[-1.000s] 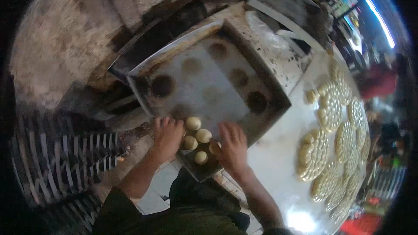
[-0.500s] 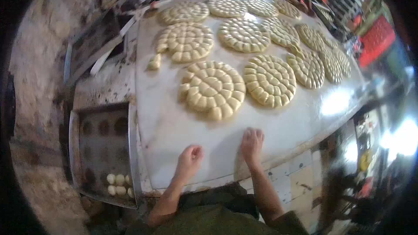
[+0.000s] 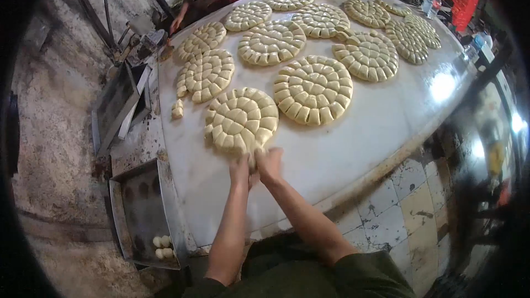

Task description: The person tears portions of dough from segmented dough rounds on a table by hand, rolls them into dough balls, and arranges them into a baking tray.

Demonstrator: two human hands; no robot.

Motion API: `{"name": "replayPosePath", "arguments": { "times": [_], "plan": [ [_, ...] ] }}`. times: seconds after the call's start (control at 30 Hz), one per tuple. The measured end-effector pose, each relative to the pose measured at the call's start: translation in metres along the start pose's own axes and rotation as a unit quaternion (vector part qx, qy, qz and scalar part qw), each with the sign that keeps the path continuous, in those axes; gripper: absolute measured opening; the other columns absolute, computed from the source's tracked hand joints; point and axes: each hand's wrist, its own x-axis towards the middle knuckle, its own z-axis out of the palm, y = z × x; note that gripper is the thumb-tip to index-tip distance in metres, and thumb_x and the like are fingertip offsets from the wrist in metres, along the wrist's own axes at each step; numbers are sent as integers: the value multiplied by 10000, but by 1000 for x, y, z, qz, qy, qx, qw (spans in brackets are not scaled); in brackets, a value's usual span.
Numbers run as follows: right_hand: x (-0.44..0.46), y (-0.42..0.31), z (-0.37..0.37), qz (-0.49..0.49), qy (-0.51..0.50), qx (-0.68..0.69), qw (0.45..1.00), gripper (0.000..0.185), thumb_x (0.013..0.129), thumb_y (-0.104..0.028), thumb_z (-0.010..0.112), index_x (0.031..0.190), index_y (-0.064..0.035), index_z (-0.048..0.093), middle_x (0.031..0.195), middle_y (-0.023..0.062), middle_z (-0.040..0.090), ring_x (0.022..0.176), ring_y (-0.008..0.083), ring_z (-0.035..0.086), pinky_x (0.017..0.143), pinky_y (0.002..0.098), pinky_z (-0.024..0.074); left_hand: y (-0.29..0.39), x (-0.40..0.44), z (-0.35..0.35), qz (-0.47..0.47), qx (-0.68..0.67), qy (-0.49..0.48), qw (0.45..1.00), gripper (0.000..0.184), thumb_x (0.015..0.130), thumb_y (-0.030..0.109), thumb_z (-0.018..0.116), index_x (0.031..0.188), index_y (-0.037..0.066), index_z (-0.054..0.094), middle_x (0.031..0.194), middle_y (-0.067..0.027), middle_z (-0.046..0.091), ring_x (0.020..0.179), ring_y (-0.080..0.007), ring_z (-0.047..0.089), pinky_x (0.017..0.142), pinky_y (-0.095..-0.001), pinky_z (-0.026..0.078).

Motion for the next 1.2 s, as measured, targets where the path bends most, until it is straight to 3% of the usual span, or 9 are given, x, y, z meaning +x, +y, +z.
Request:
{"name": "replayPosePath", "arguments": {
  "times": [0.2,0.33,0.53,0.67,0.8,0.87,0.97,1.13,1.2],
  "plan": [
    [-97,15,-75,64,-254,-65,963,407,821,-255,578,1073,61,535,844,125,595,703,169,566,544,290,459,-55,-123,-65,-30,108,-37,993,307,900,241,477,1028,-30,411,956,-121,517,870,-209,512,784,-341,423],
    [-175,46,-106,-60,-297,-212,929,453,822,-326,611,1089,32,534,902,151,613,829,211,588,708,338,474,-68,-180,-114,-86,-109,-42,989,243,895,190,456,998,-30,447,921,-110,525,843,-190,510,771,-322,414],
    [-140,-21,-143,-147,-116,-268,945,395,806,-341,635,972,8,552,879,173,606,807,217,595,682,353,469,-49,-195,-159,69,91,-108,988,223,847,173,537,936,-28,495,891,-112,545,807,-194,525,737,-326,432],
    [-51,-21,-163,-216,-71,-277,934,402,767,-368,659,897,0,562,888,162,580,793,250,575,697,361,467,-48,-125,-145,227,227,51,946,237,809,209,587,852,-22,559,753,-133,579,763,-258,565,704,-360,448],
    [-9,-65,-183,-371,141,-547,737,272,786,-268,587,968,-68,561,877,126,559,871,290,523,820,413,409,-39,-45,-166,314,556,240,732,184,753,235,605,761,53,579,799,-160,563,806,-332,512,743,-423,386],
    [30,-38,-170,-424,131,-499,744,205,748,-206,584,911,-84,564,853,109,552,852,301,523,786,404,413,-25,-24,-137,420,499,292,700,167,760,219,596,742,53,585,738,-157,544,766,-339,501,741,-427,381],
    [37,-9,-129,-439,-22,-487,755,146,631,-153,593,764,-103,565,784,83,553,820,305,528,693,418,420,-45,-12,-82,380,347,92,852,162,764,197,584,725,40,580,722,-152,539,758,-337,504,752,-438,377],
    [-47,13,-163,-455,-152,-451,752,187,699,-239,580,845,-123,566,973,83,534,962,270,479,773,402,404,-70,-119,-43,432,464,-66,770,123,723,153,626,723,36,587,787,-151,554,807,-341,498,745,-451,397],
    [-40,11,-213,-577,-160,-481,641,264,762,-258,563,968,-94,544,1013,126,503,958,290,467,789,410,387,-54,-138,-74,364,456,-57,810,170,763,196,617,801,31,598,863,-162,569,852,-337,514,765,-471,402]
  ]
}}
